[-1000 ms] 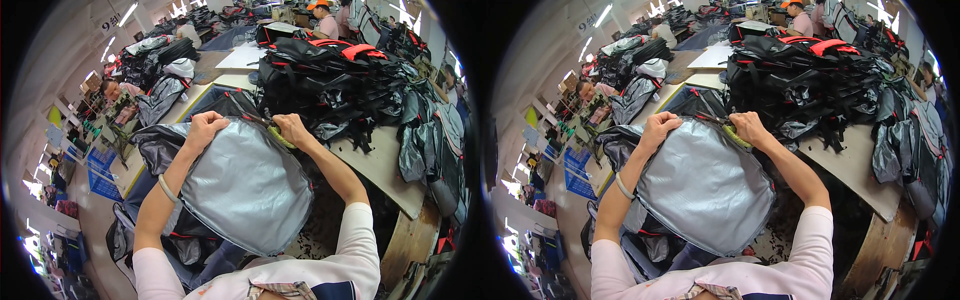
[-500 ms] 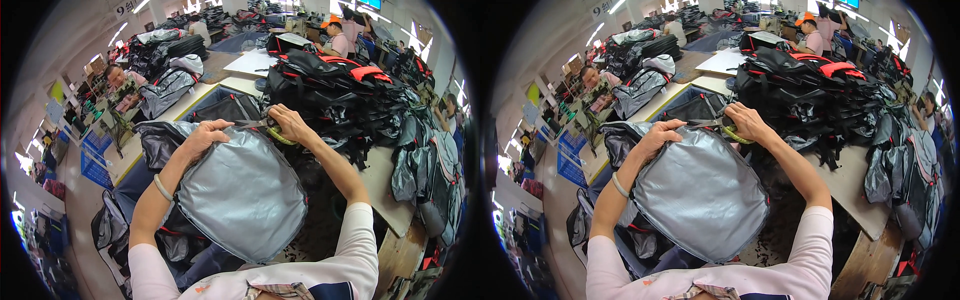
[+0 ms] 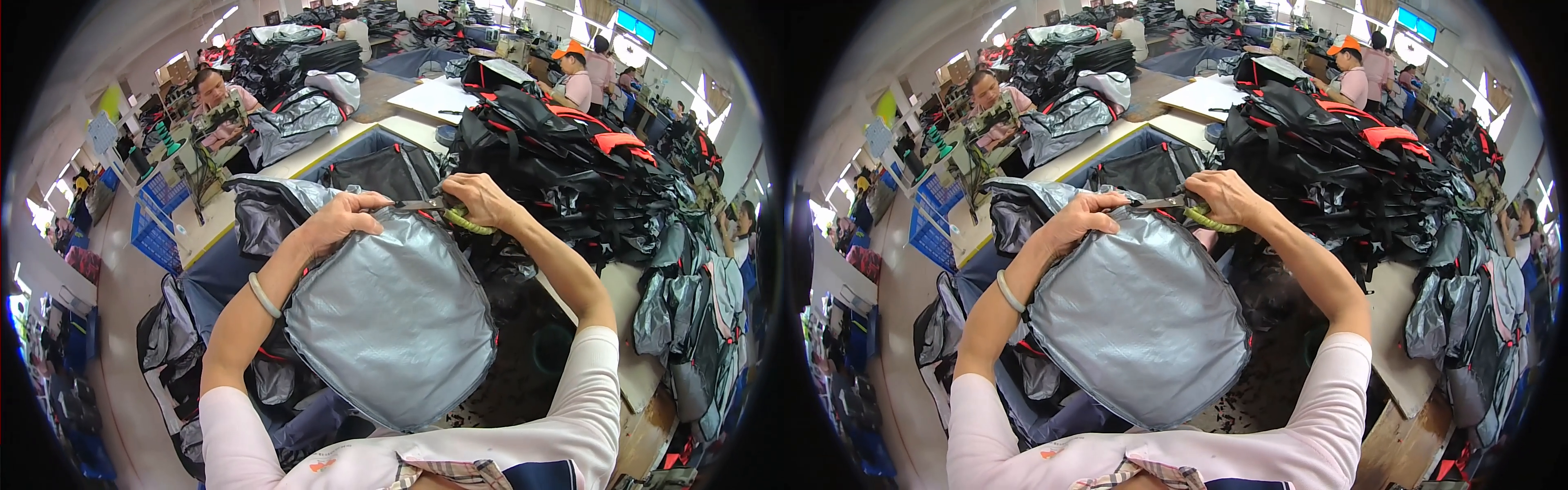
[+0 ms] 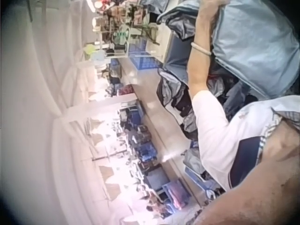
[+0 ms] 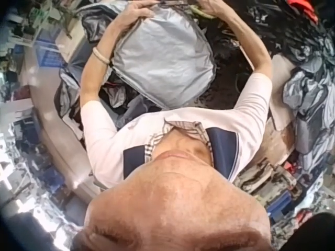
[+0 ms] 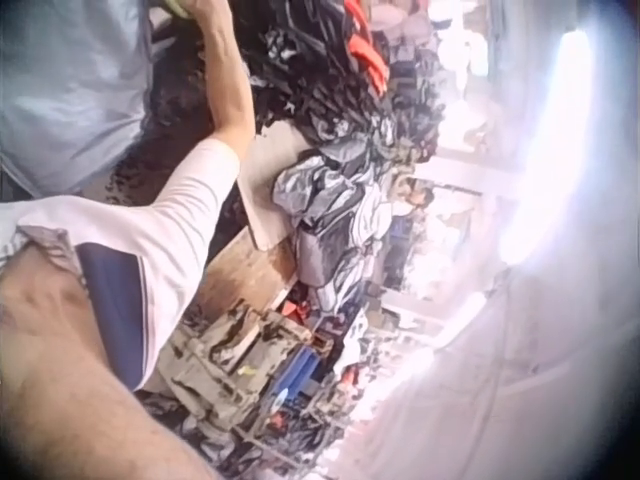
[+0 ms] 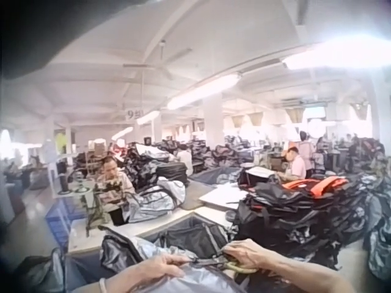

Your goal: Trimming excess material and loose threads from large gear bags using a pair of scissors.

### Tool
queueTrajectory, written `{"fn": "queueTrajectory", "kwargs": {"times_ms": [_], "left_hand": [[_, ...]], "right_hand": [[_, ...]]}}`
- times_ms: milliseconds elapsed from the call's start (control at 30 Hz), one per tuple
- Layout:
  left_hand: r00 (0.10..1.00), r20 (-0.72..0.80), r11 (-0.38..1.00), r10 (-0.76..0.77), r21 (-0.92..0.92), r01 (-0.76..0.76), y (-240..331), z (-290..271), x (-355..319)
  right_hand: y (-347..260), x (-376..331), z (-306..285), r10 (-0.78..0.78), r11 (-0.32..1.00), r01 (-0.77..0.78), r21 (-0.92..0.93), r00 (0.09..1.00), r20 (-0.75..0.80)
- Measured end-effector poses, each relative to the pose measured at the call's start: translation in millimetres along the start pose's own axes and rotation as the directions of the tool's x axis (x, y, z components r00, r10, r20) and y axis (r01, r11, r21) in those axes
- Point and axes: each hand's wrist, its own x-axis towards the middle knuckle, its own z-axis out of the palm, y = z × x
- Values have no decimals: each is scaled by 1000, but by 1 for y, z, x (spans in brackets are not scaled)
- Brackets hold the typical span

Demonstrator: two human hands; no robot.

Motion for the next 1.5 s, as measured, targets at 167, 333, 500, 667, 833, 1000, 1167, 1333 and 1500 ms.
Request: {"fn": "queueTrajectory", "kwargs": {"times_ms": [167, 333, 500, 667, 833, 1000, 1167, 1333, 1500], "left_hand": [[1000, 10, 998, -24, -55, 25, 0, 4, -3], [989, -79, 955, 124, 281, -97, -8, 1, 7], [925, -196, 832, 325, 525, -181, 3, -2, 10], [756, -273, 637, 595, 734, -236, 51, -19, 19], [435, -423, 542, 795, 818, -195, 143, 15, -93], [669, -220, 387, 710, 916, -109, 166, 41, -262], [743, -15, 65, 669, 997, -38, 137, 38, -249], [902, 321, 218, 288, 896, -388, 33, 13, -114], [926, 378, -55, 18, 925, -377, -38, 71, -82]], "right_hand": [[0, -7, -5, -71, 996, 71, -50, 997, 5], [-27, -58, -9, 226, 973, -228, 33, 916, -331], [-130, -211, 32, 875, 463, -816, 346, 357, -327], [-286, -194, 102, 953, -301, -64, 951, -58, 298], [-193, -135, 46, 996, 90, 78, 993, -37, -87], [-128, -72, -95, 864, 478, -393, 786, 373, -339], [-137, 3, -29, 694, 507, -237, 829, 683, -229], [-185, -8, 82, 606, 399, -103, 911, 775, -178], [-234, -105, 71, 835, 546, -505, 668, 386, -391]]}}
